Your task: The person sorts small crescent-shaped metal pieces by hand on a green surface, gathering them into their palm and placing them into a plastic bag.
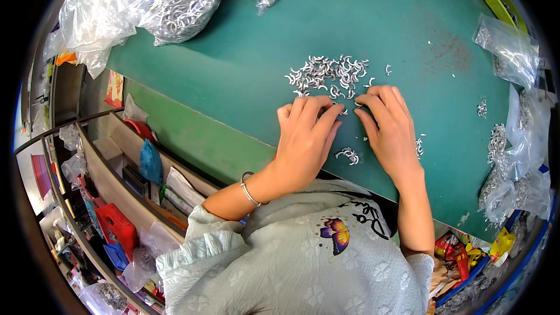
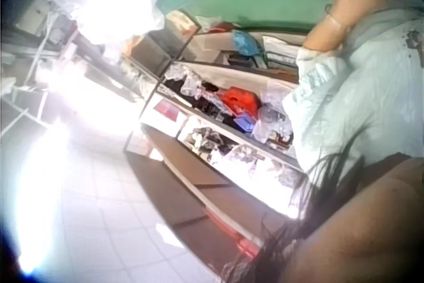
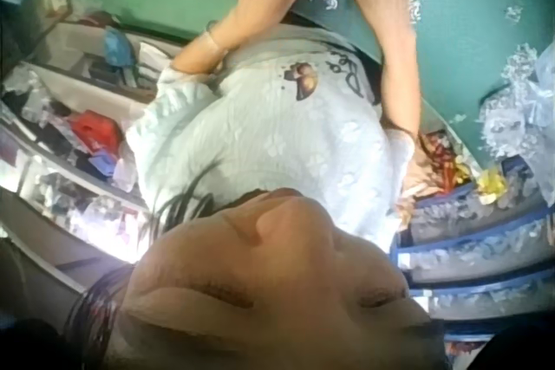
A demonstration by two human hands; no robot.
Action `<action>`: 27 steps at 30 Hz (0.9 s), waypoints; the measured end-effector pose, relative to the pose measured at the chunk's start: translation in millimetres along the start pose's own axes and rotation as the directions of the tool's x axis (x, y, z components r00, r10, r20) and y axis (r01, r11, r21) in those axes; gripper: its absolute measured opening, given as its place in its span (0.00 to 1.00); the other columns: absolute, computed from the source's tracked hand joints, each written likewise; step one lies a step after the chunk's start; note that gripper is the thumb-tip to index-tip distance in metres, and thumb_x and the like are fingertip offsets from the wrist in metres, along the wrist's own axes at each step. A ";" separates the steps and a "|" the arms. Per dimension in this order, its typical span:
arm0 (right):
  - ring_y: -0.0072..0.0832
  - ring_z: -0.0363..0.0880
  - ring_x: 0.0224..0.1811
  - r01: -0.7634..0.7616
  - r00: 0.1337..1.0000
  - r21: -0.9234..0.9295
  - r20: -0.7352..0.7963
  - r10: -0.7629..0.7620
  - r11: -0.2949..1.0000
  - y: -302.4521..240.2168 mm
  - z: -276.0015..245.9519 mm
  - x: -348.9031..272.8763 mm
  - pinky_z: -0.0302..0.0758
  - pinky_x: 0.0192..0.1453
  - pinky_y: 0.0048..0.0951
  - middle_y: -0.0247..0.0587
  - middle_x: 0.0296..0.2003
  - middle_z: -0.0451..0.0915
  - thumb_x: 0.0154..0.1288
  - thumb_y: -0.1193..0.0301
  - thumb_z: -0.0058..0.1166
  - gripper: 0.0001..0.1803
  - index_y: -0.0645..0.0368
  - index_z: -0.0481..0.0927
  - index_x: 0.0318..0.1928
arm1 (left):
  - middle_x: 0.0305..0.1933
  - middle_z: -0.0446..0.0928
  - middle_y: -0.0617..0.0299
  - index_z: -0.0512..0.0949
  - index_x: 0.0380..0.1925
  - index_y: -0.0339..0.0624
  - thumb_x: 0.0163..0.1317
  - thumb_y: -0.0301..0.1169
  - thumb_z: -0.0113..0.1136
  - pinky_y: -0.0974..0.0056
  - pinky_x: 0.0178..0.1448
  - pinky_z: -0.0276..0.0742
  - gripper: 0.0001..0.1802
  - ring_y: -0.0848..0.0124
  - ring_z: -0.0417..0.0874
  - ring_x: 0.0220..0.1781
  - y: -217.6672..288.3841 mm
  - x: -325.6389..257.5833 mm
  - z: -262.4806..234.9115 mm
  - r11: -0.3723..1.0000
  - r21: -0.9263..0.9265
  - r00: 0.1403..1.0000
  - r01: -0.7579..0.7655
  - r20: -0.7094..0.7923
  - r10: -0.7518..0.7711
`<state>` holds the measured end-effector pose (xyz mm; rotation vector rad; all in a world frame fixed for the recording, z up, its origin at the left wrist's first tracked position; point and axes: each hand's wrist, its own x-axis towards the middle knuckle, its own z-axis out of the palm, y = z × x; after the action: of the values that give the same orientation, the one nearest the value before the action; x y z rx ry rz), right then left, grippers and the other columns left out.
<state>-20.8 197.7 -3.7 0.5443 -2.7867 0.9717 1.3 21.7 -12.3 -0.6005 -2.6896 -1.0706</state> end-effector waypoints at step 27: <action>0.44 0.73 0.58 -0.038 0.999 -0.090 -0.022 0.036 0.995 2.6 -13.7 3.1 0.67 0.62 0.40 0.46 0.57 0.76 0.62 0.81 0.54 0.17 0.64 0.78 0.53 | 0.41 0.75 0.60 0.80 0.40 0.39 0.51 0.22 0.67 0.60 0.47 0.61 0.14 0.65 0.75 0.42 -0.2 -17.5 -7.1 0.985 -0.101 0.966 -0.140 0.203 0.158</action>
<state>-24.4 207.3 6.2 0.4697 -2.8155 0.8484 17.1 11.4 -12.8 -0.9672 -2.7281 -1.1452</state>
